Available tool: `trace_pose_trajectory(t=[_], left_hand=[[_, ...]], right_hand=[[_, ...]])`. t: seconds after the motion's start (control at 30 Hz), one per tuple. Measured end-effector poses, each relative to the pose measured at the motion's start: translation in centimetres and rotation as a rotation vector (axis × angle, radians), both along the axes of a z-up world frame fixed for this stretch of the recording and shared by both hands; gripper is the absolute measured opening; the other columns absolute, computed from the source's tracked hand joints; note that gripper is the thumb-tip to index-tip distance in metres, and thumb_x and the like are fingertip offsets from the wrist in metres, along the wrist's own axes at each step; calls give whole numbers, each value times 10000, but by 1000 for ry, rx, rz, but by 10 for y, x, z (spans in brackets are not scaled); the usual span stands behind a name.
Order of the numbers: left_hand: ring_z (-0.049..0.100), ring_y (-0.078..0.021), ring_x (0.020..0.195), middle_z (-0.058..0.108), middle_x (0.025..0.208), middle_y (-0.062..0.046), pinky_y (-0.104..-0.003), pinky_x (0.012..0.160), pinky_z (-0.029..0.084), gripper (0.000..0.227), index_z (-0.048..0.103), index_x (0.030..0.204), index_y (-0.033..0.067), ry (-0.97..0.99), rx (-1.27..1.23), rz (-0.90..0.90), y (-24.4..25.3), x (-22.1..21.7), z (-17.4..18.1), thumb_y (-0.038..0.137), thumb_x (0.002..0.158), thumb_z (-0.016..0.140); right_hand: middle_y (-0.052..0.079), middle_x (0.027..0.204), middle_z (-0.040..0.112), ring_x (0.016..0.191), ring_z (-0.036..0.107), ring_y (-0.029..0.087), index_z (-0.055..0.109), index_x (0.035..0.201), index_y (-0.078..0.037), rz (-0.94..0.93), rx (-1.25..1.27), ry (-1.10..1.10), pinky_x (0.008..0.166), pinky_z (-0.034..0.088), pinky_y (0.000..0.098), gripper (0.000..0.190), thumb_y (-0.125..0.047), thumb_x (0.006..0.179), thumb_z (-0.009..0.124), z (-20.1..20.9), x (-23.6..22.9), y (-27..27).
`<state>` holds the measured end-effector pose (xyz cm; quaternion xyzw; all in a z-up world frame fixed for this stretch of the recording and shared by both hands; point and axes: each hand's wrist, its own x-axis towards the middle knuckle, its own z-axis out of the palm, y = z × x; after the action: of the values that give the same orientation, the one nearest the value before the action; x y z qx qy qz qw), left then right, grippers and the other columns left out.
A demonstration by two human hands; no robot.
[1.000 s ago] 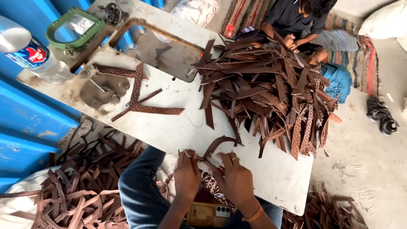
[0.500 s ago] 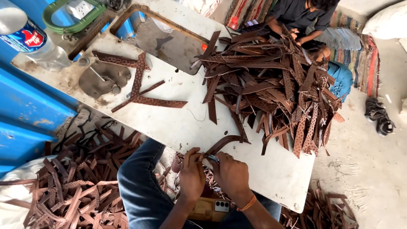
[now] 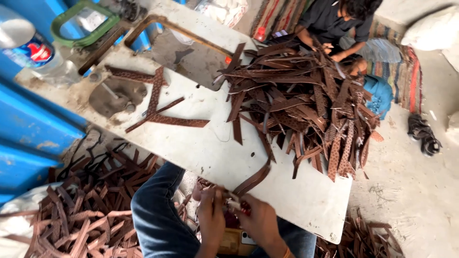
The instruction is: The person trims and cleans up leather shoe components using a small cutting tool.
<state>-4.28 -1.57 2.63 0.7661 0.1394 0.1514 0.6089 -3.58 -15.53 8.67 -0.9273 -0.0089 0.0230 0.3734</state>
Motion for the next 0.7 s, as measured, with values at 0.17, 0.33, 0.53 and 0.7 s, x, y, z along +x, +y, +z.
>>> trace_pose_trajectory(t=[0.17, 0.33, 0.53, 0.7], left_hand=[[695, -320, 823, 766, 957, -227, -405, 695, 541, 435, 722, 1050, -16, 286, -1481, 27, 45, -11, -165, 360, 954, 524], [696, -229, 730, 711, 904, -147, -355, 645, 590, 190, 701, 1129, 42, 314, -657, 261, 38, -19, -56, 95, 1006, 567], [719, -244, 901, 694, 1010, -164, -359, 713, 636, 266, 606, 1103, -16, 232, -751, 287, 259, -65, -221, 208, 1102, 462], [758, -326, 907, 738, 1037, -224, -388, 671, 639, 364, 604, 1112, 0, 380, -830, 25, 247, -8, -316, 318, 1045, 440]], right_hand=[[144, 848, 770, 755, 762, 329, 793, 1098, -148, 185, 19, 47, 674, 596, 416, 343, -132, 759, 741, -15, -21, -10], [191, 877, 749, 791, 742, 397, 703, 1148, -78, 310, 160, -111, 693, 591, 441, 423, -101, 727, 736, -20, -27, 3], [171, 853, 766, 777, 793, 314, 753, 1039, -83, 250, 211, 6, 697, 631, 403, 326, -110, 715, 758, -40, -41, -18], [141, 802, 767, 737, 790, 269, 765, 956, -84, 149, 167, 21, 673, 614, 387, 247, -127, 713, 780, 13, -28, -32]])
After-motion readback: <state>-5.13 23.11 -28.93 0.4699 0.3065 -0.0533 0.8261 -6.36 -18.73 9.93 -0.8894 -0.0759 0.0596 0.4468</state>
